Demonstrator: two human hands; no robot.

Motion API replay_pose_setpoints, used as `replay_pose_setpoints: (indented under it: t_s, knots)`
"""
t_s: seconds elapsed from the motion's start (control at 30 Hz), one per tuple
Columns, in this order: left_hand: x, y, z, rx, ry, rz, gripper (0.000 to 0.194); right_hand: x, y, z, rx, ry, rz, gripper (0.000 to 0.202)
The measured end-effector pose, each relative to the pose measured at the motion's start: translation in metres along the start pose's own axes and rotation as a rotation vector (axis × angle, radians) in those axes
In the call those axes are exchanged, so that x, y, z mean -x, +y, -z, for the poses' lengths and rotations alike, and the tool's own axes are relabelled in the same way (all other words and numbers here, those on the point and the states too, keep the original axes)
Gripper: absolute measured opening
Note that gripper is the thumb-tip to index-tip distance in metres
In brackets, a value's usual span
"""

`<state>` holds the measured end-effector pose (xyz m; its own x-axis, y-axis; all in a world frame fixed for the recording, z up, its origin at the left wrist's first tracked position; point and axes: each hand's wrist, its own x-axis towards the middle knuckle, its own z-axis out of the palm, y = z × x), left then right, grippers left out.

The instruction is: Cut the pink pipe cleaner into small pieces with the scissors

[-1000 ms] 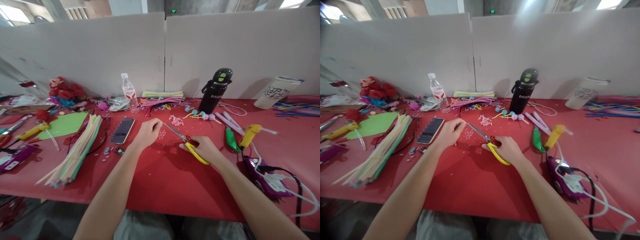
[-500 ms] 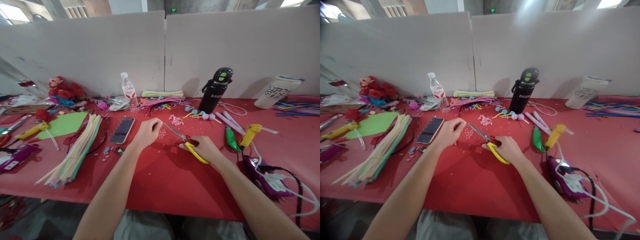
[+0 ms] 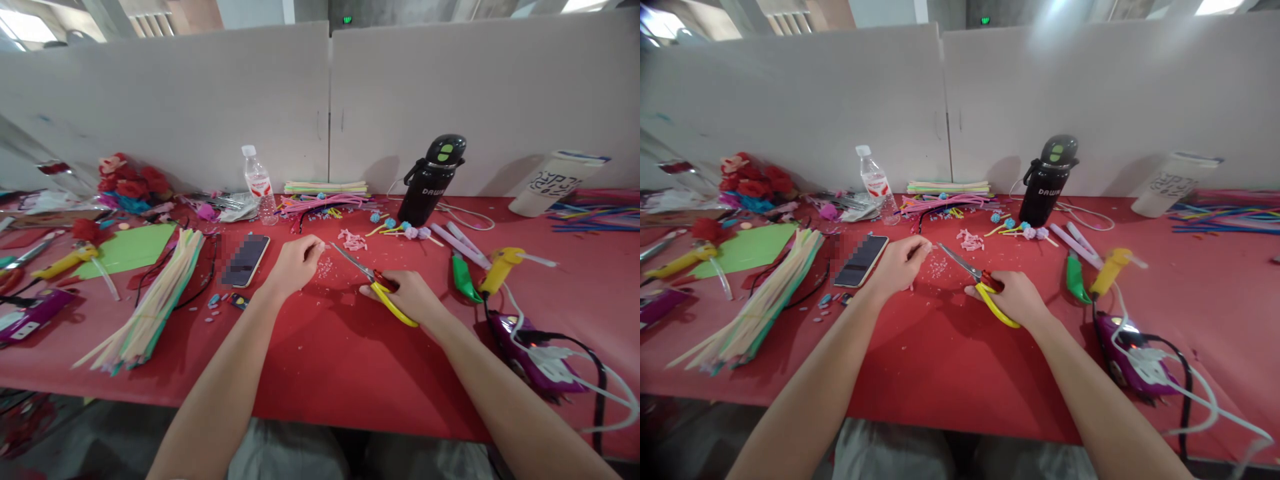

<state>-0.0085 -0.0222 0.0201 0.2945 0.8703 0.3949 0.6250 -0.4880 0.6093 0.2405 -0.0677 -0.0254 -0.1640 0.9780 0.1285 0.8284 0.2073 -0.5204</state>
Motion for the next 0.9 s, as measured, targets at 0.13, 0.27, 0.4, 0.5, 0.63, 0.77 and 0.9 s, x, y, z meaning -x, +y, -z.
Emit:
replay_pose_setpoints:
  t_s: [0.13, 0.27, 0.4, 0.5, 0.63, 0.77, 0.9]
  knots:
    - [0.0000, 0.0001, 0.0001, 0.005, -0.006, 0.013, 0.024, 0.0006, -0.0027, 0.0014, -0.010, 0.010, -0.001, 0.053]
    - [0.0000, -0.0004, -0.0001, 0.002, -0.007, 0.015, 0.025, 0.0009, -0.0025, 0.0002, -0.013, -0.005, 0.001, 0.052]
    - [-0.0003, 0.0005, 0.0006, -0.006, -0.028, 0.011, 0.027, 0.0005, 0.0001, -0.0017, -0.008, -0.010, 0.012, 0.051]
    - [-0.0004, 0.0010, 0.0009, -0.006, -0.038, 0.013, 0.028, -0.0002, 0.0022, -0.0029, -0.006, -0.013, 0.018, 0.052]
    - [-0.0002, -0.0002, -0.0001, 0.003, -0.034, 0.016, 0.027, -0.0010, 0.0024, -0.0025, -0.004, -0.015, 0.008, 0.054]
    - [-0.0004, -0.0011, -0.0009, 0.025, -0.021, 0.024, 0.025, -0.0001, -0.0003, 0.0004, -0.017, 0.002, -0.009, 0.054]
    - [-0.0005, -0.0008, -0.0007, 0.073, -0.021, 0.053, 0.027, 0.0014, -0.0031, 0.0023, -0.019, 0.006, -0.013, 0.053]
